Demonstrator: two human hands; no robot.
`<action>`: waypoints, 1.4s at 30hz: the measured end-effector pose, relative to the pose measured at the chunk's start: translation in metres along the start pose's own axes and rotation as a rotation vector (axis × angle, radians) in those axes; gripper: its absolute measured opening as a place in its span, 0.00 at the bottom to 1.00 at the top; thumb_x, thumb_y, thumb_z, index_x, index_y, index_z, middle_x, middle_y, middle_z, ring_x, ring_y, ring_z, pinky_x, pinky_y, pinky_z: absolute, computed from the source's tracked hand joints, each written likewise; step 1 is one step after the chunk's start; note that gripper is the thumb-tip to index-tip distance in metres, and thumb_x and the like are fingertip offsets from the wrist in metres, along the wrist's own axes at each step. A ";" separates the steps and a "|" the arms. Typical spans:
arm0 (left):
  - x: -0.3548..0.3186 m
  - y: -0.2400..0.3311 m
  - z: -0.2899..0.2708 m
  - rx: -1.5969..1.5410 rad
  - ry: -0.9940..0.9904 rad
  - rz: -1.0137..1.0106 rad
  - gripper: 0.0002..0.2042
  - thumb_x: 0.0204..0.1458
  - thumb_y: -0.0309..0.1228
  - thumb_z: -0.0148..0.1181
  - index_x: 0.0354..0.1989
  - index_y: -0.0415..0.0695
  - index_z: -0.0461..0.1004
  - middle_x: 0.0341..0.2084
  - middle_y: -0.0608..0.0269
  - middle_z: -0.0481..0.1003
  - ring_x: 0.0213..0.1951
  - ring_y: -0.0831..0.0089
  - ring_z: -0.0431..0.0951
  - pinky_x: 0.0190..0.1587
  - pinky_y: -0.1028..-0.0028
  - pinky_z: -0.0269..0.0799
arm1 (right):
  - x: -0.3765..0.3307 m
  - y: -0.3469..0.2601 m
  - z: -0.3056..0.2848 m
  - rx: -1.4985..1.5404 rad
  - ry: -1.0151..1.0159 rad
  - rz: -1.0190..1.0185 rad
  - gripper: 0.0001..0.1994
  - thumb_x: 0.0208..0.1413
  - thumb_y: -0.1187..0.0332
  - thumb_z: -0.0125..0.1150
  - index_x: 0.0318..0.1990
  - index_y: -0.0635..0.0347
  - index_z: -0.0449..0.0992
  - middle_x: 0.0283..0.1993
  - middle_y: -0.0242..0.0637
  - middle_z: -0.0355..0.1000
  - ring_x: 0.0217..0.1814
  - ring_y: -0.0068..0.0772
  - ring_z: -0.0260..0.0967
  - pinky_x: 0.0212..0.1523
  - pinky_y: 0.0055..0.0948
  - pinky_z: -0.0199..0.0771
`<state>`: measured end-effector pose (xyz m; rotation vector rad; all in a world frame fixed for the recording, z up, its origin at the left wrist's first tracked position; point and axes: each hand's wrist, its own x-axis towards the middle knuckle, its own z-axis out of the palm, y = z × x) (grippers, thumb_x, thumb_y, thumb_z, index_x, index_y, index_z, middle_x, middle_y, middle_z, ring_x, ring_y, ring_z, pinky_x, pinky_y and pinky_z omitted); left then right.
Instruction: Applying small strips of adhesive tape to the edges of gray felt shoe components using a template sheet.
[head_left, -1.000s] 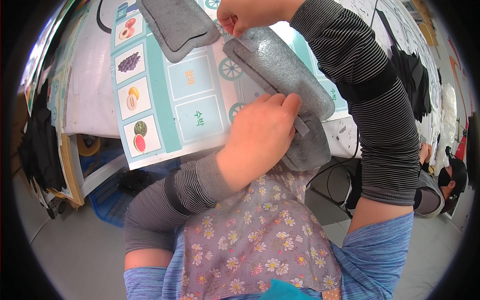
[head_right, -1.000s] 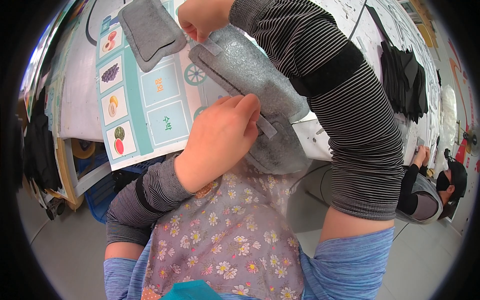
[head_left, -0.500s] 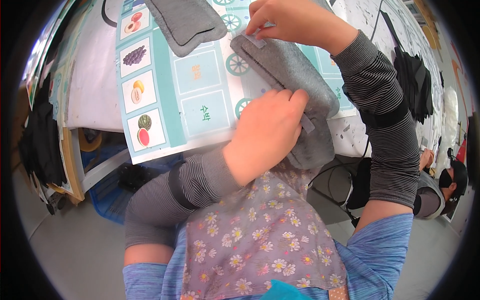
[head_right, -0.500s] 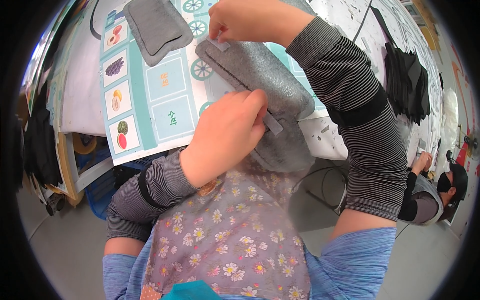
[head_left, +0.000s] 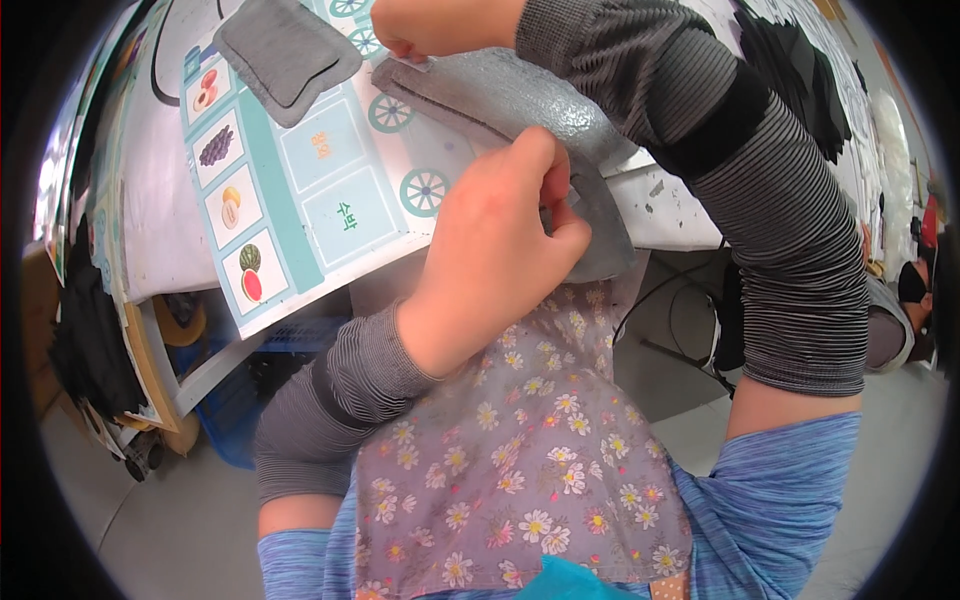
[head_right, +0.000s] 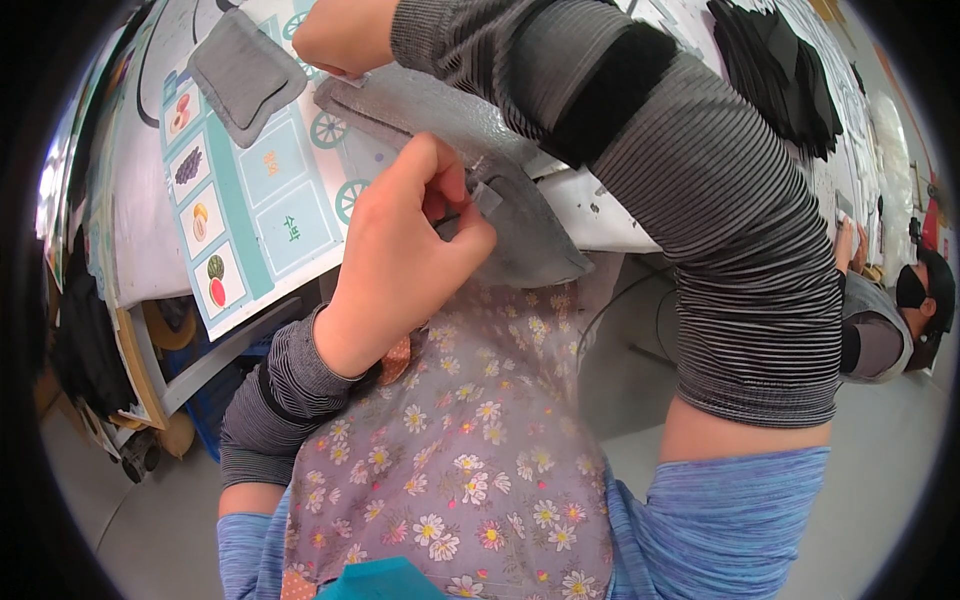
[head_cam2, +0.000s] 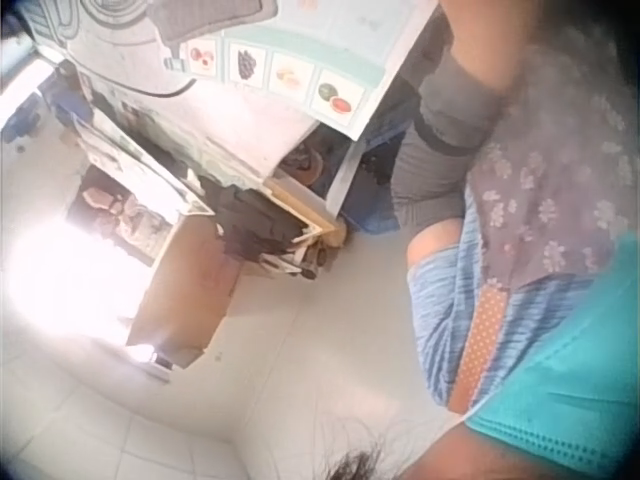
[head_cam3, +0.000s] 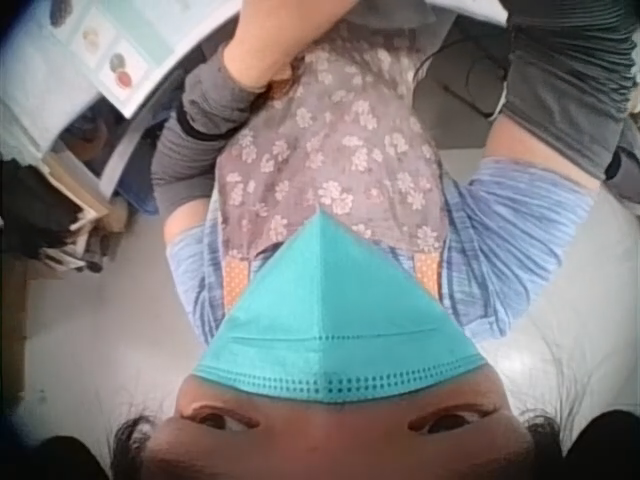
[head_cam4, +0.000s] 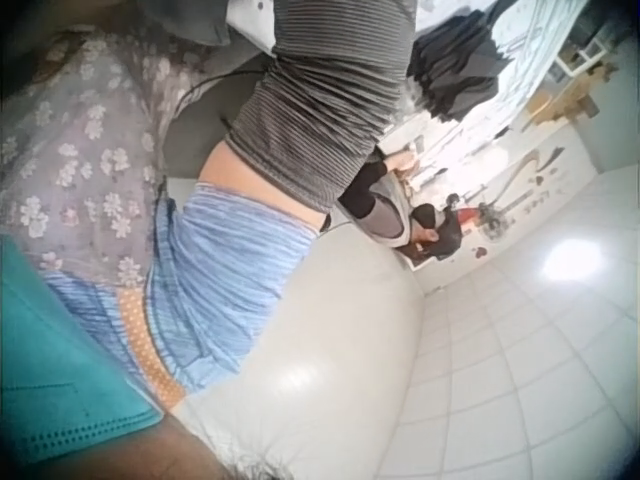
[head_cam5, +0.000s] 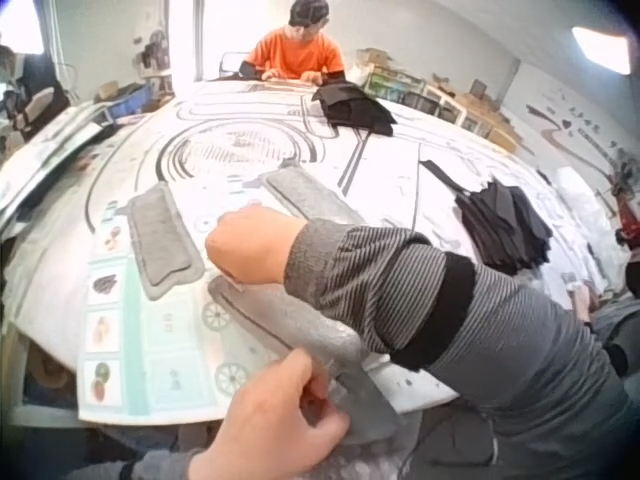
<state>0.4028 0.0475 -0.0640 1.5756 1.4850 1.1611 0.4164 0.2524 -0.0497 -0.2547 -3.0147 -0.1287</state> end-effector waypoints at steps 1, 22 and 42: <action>-0.001 0.002 -0.001 0.002 -0.009 0.005 0.11 0.42 0.20 0.61 0.31 0.40 0.65 0.22 0.61 0.69 0.27 0.70 0.70 0.33 0.72 0.70 | 0.002 0.001 -0.002 0.021 -0.050 -0.007 0.06 0.45 0.68 0.62 0.25 0.60 0.82 0.27 0.50 0.77 0.34 0.51 0.77 0.37 0.44 0.77; -0.019 0.007 0.000 -0.189 0.077 0.084 0.10 0.42 0.17 0.60 0.29 0.41 0.65 0.24 0.67 0.67 0.28 0.78 0.66 0.34 0.78 0.66 | 0.019 -0.020 -0.006 -0.083 -0.333 0.134 0.03 0.48 0.72 0.67 0.31 0.57 0.82 0.33 0.39 0.79 0.37 0.41 0.78 0.35 0.38 0.78; -0.032 0.029 0.016 0.143 0.122 0.622 0.17 0.25 0.15 0.65 0.25 0.44 0.68 0.22 0.62 0.70 0.24 0.63 0.70 0.27 0.68 0.65 | 0.023 -0.023 -0.018 -0.125 -0.437 0.134 0.09 0.48 0.74 0.65 0.38 0.58 0.82 0.37 0.41 0.78 0.40 0.43 0.77 0.41 0.38 0.76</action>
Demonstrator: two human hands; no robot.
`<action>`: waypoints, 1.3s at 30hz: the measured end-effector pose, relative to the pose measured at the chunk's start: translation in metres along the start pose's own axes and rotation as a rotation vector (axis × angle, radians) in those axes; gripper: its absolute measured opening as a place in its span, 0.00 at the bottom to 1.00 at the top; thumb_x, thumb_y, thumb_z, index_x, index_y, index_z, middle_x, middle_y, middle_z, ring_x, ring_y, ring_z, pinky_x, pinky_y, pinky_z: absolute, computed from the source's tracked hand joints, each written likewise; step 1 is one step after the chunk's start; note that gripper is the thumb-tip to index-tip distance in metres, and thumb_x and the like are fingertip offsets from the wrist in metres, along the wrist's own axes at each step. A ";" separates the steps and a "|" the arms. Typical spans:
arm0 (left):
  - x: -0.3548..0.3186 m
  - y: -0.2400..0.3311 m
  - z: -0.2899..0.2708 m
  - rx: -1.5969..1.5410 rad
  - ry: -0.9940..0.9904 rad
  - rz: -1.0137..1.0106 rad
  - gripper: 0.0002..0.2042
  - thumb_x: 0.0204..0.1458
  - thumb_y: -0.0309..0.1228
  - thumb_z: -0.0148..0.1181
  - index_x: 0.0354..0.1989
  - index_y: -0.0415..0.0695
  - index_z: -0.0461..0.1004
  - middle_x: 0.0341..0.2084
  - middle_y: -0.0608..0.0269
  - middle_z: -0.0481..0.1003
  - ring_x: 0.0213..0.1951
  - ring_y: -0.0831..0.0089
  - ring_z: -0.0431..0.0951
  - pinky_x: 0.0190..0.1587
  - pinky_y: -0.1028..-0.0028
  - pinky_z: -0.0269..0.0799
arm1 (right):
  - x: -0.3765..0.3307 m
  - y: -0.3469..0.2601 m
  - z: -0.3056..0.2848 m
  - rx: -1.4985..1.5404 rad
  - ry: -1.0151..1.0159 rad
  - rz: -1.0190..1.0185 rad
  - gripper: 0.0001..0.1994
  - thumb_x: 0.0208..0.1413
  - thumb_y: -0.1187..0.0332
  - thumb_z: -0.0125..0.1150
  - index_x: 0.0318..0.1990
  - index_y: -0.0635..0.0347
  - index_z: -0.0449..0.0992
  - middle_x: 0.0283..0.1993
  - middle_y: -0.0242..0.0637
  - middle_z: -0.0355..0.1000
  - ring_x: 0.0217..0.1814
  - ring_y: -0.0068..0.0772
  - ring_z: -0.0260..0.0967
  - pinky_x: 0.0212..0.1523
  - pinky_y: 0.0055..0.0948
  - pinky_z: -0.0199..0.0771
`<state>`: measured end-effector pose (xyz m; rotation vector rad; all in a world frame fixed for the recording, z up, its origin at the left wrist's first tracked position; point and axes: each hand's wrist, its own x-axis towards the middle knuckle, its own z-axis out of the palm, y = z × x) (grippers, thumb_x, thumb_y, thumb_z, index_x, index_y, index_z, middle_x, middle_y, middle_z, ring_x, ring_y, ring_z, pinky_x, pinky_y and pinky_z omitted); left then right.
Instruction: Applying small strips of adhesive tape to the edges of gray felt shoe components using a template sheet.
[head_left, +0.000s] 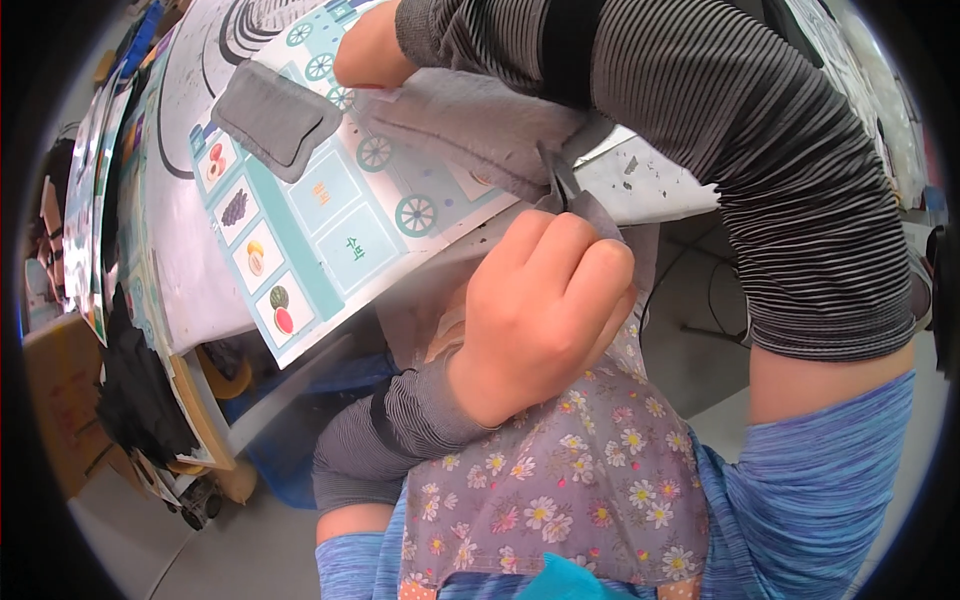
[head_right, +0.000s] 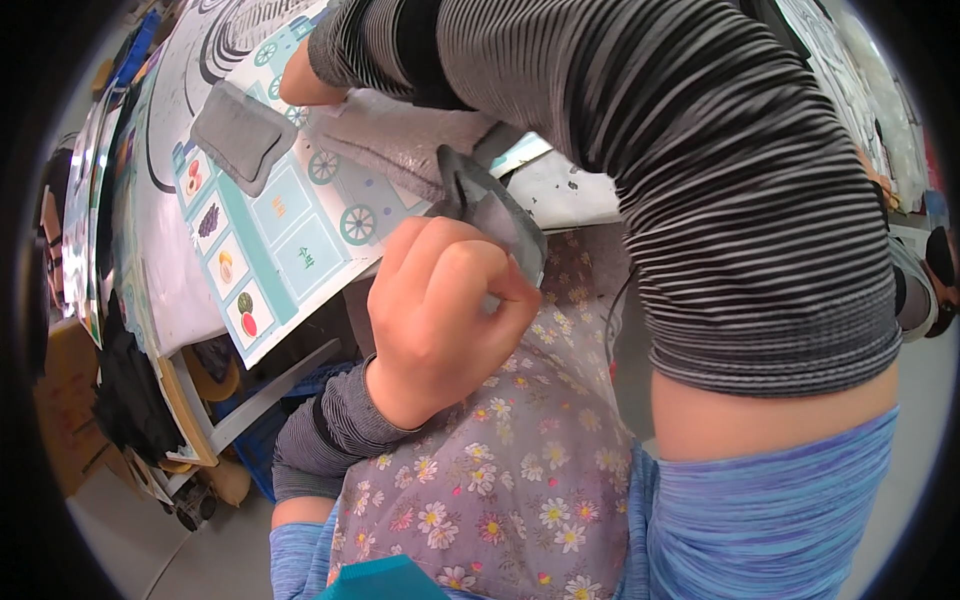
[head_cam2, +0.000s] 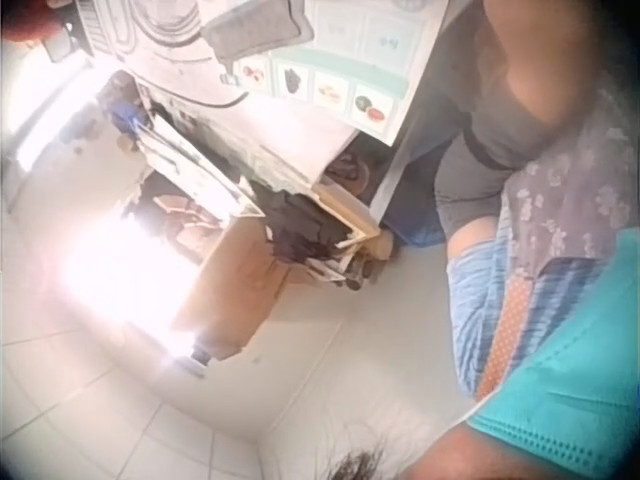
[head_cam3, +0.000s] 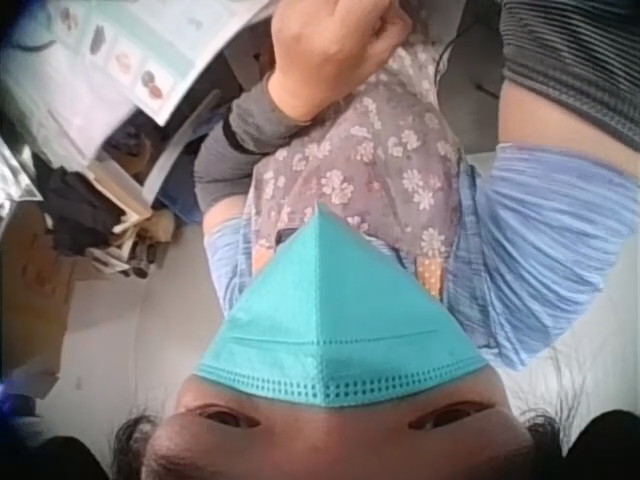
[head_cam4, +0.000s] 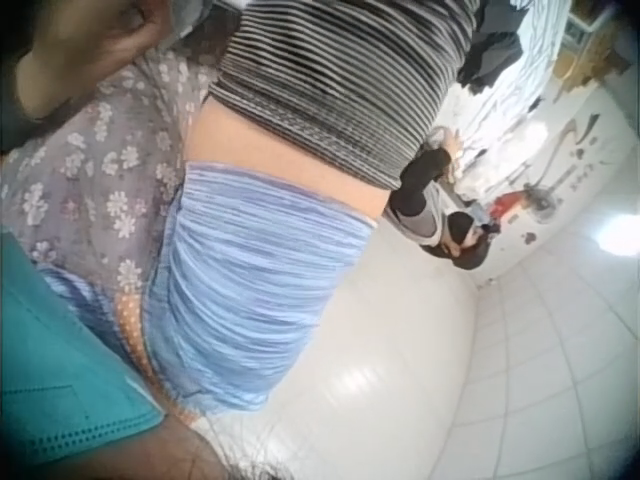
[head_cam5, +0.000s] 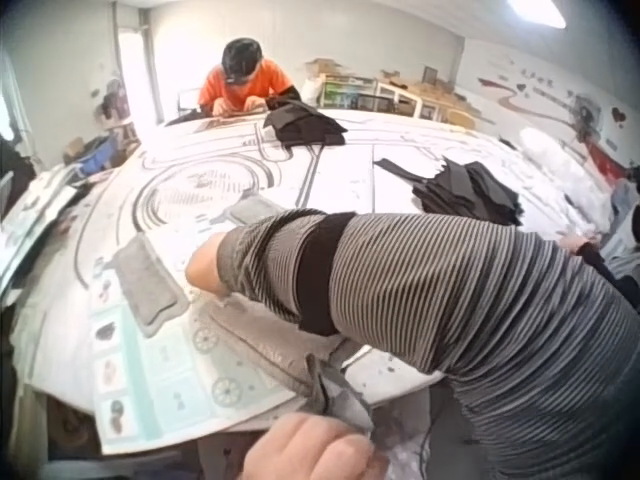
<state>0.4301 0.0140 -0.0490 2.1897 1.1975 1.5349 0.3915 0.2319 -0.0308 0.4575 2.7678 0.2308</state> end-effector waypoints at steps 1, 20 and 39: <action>0.000 0.001 0.001 0.004 0.008 0.010 0.17 0.25 0.15 0.65 0.25 0.44 0.68 0.22 0.62 0.70 0.24 0.63 0.70 0.27 0.68 0.65 | -0.001 0.002 -0.001 0.003 0.011 -0.002 0.09 0.48 0.74 0.64 0.38 0.58 0.82 0.37 0.41 0.79 0.40 0.43 0.77 0.41 0.38 0.76; 0.014 -0.003 0.015 -0.051 -0.018 -0.064 0.13 0.32 0.16 0.63 0.25 0.42 0.67 0.21 0.60 0.65 0.24 0.61 0.66 0.27 0.66 0.63 | -0.024 0.023 0.027 0.151 0.186 0.056 0.13 0.54 0.69 0.65 0.48 0.58 0.81 0.41 0.41 0.79 0.48 0.47 0.77 0.48 0.34 0.78; 0.050 0.026 0.024 -0.384 0.081 0.018 0.13 0.39 0.13 0.63 0.29 0.42 0.68 0.25 0.63 0.70 0.26 0.73 0.71 0.29 0.76 0.66 | -0.233 0.063 -0.037 0.552 0.300 0.434 0.13 0.57 0.71 0.58 0.48 0.55 0.81 0.46 0.41 0.77 0.52 0.43 0.74 0.51 0.38 0.73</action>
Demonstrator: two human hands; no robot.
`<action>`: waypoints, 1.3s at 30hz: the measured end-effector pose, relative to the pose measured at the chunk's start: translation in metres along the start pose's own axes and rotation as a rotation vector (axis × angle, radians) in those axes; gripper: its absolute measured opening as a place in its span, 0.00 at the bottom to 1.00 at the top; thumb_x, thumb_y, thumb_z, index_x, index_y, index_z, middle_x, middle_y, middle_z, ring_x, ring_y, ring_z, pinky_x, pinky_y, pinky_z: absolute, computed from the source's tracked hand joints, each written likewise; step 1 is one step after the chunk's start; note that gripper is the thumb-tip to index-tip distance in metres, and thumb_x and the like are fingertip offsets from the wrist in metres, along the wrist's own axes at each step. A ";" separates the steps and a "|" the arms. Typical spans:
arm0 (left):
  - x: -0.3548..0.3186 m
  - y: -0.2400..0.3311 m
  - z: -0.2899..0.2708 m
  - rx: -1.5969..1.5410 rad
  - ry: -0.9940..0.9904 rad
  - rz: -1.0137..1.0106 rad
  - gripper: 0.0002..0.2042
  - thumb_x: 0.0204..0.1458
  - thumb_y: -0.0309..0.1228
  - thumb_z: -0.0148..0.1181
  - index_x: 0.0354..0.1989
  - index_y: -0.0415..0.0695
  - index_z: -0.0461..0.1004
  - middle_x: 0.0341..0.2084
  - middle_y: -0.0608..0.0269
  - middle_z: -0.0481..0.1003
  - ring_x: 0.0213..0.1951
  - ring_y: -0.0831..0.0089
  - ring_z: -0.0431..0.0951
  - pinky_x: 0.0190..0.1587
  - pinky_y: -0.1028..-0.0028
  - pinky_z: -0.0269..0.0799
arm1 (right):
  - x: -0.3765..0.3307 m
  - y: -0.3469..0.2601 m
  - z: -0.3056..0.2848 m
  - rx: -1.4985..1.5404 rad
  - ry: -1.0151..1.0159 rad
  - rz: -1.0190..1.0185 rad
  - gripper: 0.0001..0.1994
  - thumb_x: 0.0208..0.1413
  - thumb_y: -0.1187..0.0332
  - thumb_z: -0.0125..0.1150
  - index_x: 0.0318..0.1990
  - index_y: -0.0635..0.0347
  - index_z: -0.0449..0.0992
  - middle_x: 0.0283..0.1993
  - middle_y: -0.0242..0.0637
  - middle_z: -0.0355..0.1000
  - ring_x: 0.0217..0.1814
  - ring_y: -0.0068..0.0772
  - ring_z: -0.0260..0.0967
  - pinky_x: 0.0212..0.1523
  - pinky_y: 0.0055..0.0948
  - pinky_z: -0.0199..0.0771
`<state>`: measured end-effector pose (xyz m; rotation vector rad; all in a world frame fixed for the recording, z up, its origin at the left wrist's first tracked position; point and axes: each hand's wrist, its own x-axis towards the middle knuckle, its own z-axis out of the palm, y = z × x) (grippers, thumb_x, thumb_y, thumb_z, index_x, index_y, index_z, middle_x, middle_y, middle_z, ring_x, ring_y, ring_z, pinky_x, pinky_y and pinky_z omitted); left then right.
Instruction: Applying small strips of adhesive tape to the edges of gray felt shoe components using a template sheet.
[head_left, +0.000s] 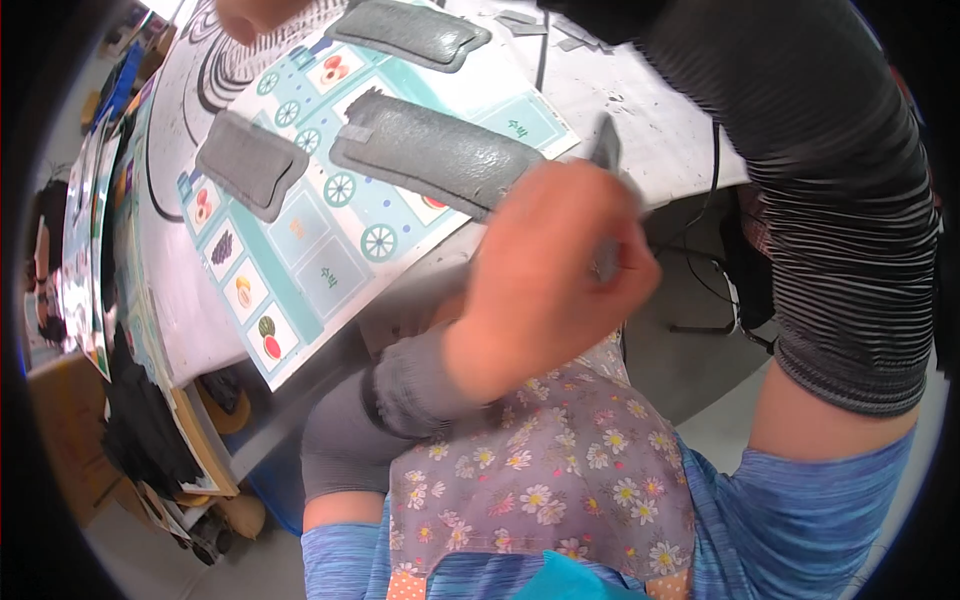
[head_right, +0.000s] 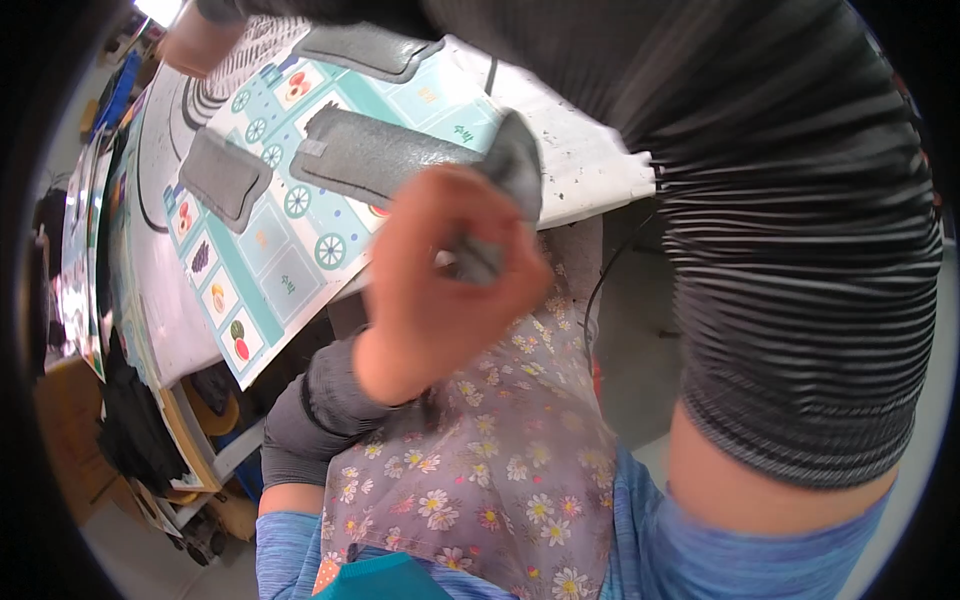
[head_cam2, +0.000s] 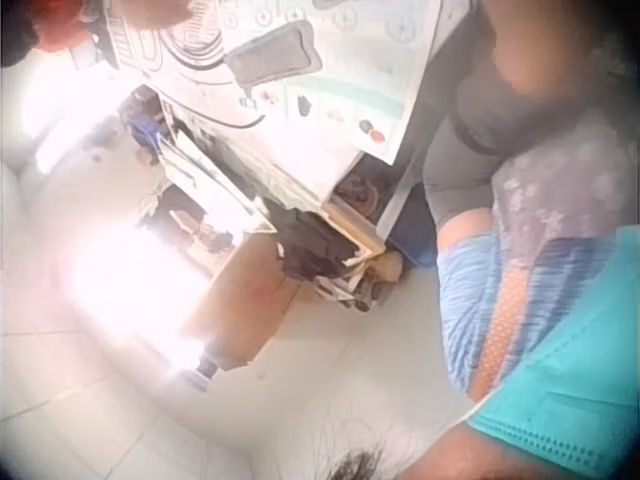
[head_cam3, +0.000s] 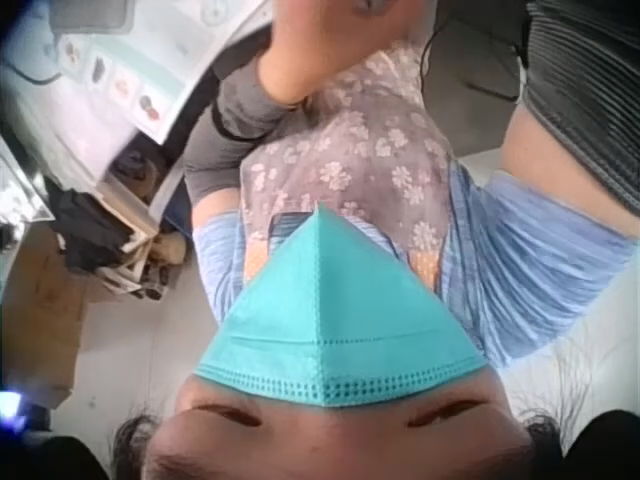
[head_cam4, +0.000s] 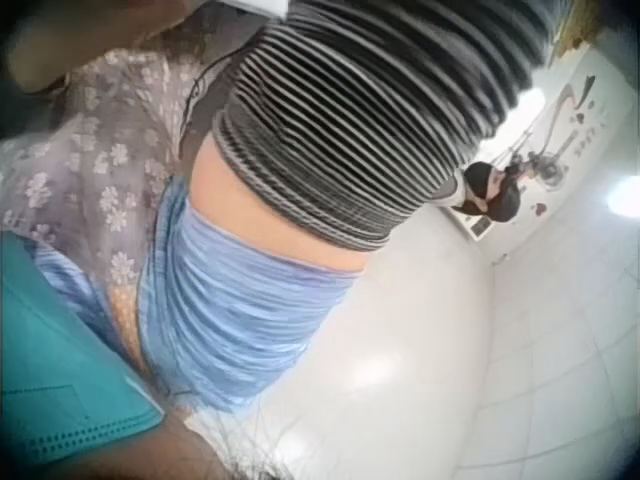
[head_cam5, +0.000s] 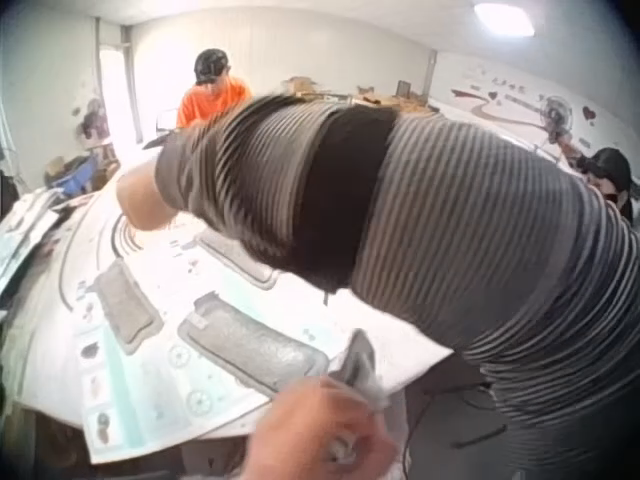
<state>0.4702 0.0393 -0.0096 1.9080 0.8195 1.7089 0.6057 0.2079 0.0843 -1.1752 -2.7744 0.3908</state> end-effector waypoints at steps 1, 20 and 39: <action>0.002 0.002 -0.019 -0.023 -0.057 -0.056 0.14 0.43 0.13 0.62 0.31 0.43 0.65 0.27 0.63 0.70 0.29 0.77 0.70 0.30 0.78 0.65 | -0.013 0.004 -0.005 0.074 0.031 0.052 0.12 0.57 0.71 0.58 0.48 0.55 0.81 0.46 0.41 0.77 0.52 0.43 0.74 0.51 0.38 0.73; -0.135 0.007 -0.241 -0.019 0.862 -0.531 0.09 0.56 0.20 0.57 0.39 0.47 0.64 0.36 0.68 0.69 0.41 0.76 0.71 0.55 0.72 0.68 | -0.060 -0.130 0.219 0.190 0.453 -0.234 0.17 0.46 0.74 0.61 0.47 0.60 0.78 0.50 0.33 0.73 0.51 0.36 0.68 0.52 0.37 0.67; -0.146 -0.017 -0.319 0.009 0.807 -0.576 0.12 0.53 0.18 0.59 0.43 0.45 0.68 0.38 0.64 0.73 0.48 0.71 0.71 0.64 0.67 0.57 | -0.038 -0.174 0.209 -0.197 0.188 -0.245 0.21 0.47 0.73 0.56 0.51 0.66 0.76 0.55 0.33 0.70 0.56 0.36 0.65 0.55 0.38 0.64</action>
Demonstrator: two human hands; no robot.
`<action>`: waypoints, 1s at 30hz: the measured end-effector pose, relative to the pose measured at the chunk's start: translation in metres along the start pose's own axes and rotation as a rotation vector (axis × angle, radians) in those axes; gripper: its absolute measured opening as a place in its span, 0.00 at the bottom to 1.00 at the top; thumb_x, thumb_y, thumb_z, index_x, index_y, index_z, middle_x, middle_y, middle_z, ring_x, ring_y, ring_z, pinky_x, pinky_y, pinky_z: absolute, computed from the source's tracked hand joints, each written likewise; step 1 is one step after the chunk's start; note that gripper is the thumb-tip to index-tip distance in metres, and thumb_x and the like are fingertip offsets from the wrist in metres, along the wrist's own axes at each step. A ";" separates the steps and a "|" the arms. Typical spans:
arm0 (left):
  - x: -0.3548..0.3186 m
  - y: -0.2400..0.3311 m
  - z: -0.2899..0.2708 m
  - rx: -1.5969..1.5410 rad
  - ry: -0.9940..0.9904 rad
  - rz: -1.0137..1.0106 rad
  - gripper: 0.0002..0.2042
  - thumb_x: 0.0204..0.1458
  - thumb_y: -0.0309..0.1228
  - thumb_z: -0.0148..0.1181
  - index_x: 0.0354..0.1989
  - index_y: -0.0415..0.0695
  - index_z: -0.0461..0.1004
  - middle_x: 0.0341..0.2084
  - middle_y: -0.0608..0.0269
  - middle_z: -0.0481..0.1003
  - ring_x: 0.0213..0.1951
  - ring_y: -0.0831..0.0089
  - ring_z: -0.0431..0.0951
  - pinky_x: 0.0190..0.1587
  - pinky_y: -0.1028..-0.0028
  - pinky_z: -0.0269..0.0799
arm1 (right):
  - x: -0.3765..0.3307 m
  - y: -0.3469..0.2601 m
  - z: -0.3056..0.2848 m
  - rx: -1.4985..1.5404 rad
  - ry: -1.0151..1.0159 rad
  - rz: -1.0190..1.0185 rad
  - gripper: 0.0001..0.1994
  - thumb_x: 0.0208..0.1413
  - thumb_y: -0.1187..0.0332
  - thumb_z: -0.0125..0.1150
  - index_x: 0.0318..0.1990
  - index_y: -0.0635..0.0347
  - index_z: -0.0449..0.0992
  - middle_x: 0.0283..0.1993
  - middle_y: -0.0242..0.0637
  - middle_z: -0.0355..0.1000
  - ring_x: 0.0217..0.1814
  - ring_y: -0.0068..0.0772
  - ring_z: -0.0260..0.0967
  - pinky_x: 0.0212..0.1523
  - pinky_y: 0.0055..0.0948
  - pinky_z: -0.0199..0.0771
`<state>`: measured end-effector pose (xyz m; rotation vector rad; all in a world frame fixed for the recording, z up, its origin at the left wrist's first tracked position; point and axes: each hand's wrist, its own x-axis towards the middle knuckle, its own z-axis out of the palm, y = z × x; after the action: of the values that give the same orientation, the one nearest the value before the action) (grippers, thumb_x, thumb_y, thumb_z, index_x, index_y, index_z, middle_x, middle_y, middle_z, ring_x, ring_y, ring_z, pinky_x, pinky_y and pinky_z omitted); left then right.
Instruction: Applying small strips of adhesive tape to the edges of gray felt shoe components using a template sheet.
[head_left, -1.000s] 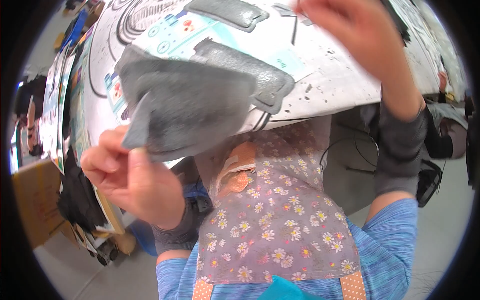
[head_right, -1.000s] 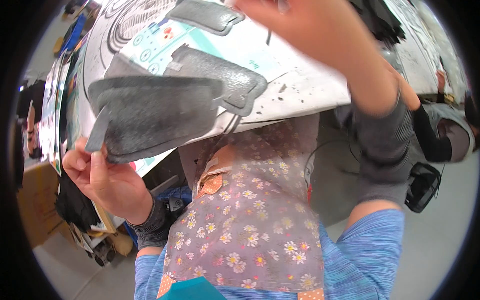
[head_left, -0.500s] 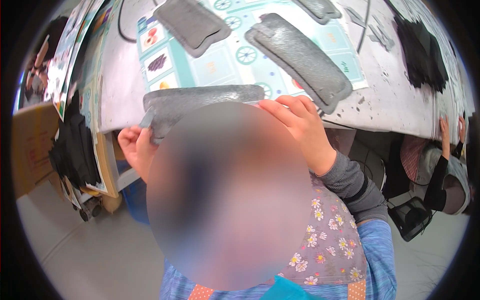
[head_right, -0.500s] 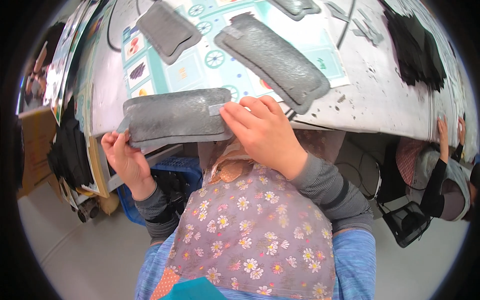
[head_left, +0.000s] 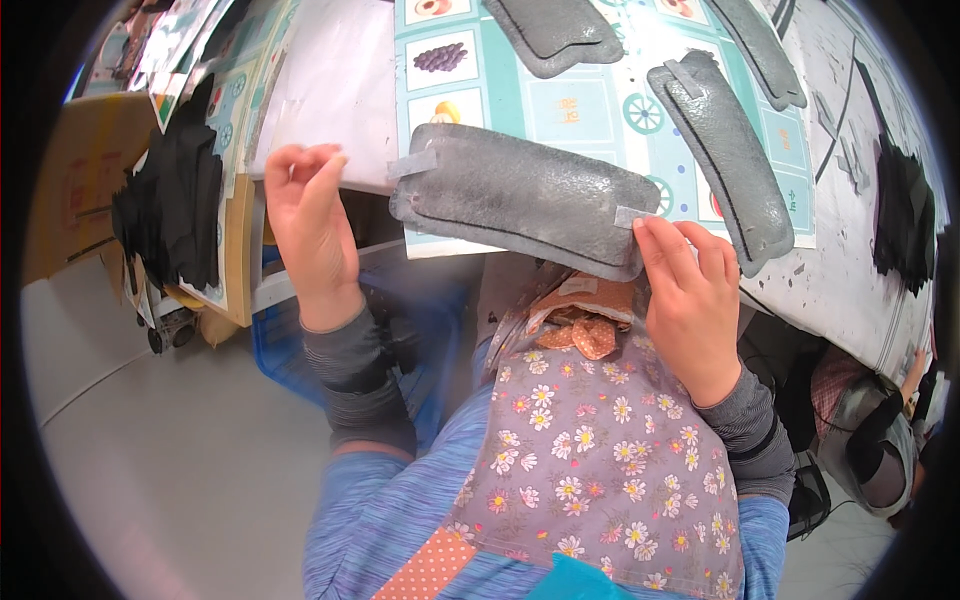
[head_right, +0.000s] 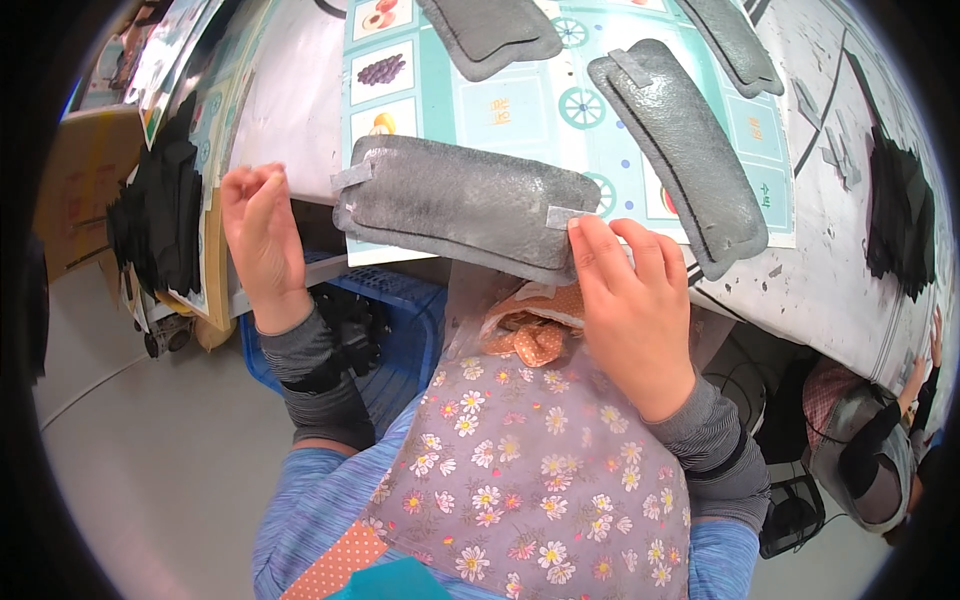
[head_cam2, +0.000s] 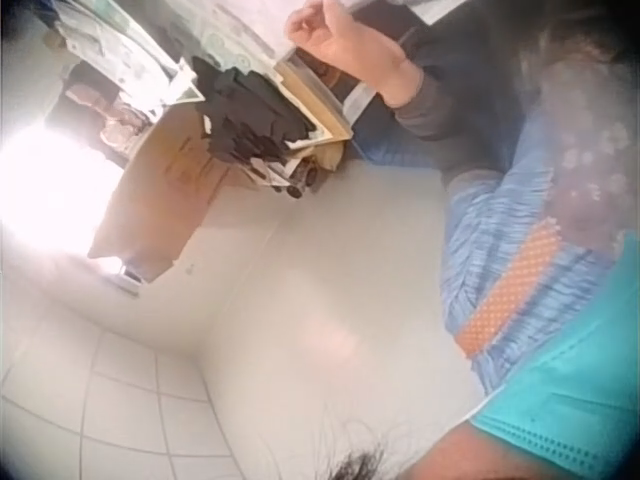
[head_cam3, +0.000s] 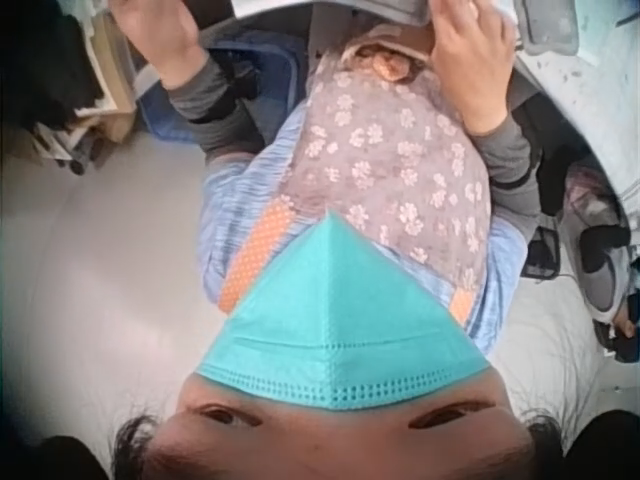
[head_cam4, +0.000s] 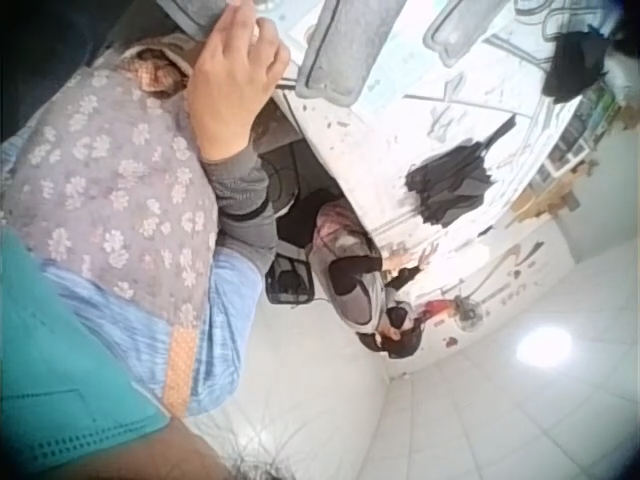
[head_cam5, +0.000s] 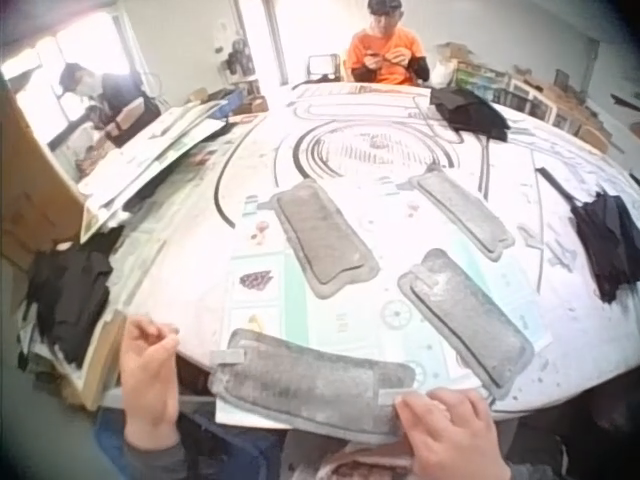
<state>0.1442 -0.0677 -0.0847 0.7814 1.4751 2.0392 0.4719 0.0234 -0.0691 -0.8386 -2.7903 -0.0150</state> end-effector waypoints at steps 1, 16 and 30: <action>0.001 0.002 -0.002 0.140 -0.024 -0.057 0.09 0.56 0.21 0.59 0.44 0.42 0.71 0.37 0.64 0.75 0.47 0.73 0.72 0.62 0.71 0.59 | 0.000 -0.001 0.000 0.004 -0.013 -0.005 0.21 0.47 0.73 0.56 0.51 0.66 0.76 0.55 0.33 0.70 0.56 0.36 0.65 0.55 0.38 0.64; 0.012 0.013 -0.004 0.812 -0.244 -0.393 0.08 0.58 0.30 0.62 0.36 0.36 0.78 0.28 0.73 0.74 0.33 0.87 0.69 0.37 0.84 0.62 | 0.007 -0.007 -0.005 0.000 -0.061 0.002 0.20 0.48 0.75 0.55 0.51 0.70 0.74 0.53 0.38 0.71 0.57 0.38 0.67 0.58 0.40 0.64; 0.050 0.030 -0.038 0.809 0.189 -0.078 0.07 0.60 0.29 0.61 0.39 0.37 0.77 0.26 0.77 0.70 0.28 0.90 0.64 0.30 0.86 0.56 | 0.009 -0.007 -0.009 0.017 -0.098 0.014 0.19 0.49 0.75 0.55 0.50 0.72 0.74 0.53 0.39 0.71 0.59 0.39 0.66 0.60 0.42 0.64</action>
<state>0.0804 -0.0670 -0.0573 0.8055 2.4416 1.4493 0.4622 0.0218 -0.0582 -0.8771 -2.8708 0.0529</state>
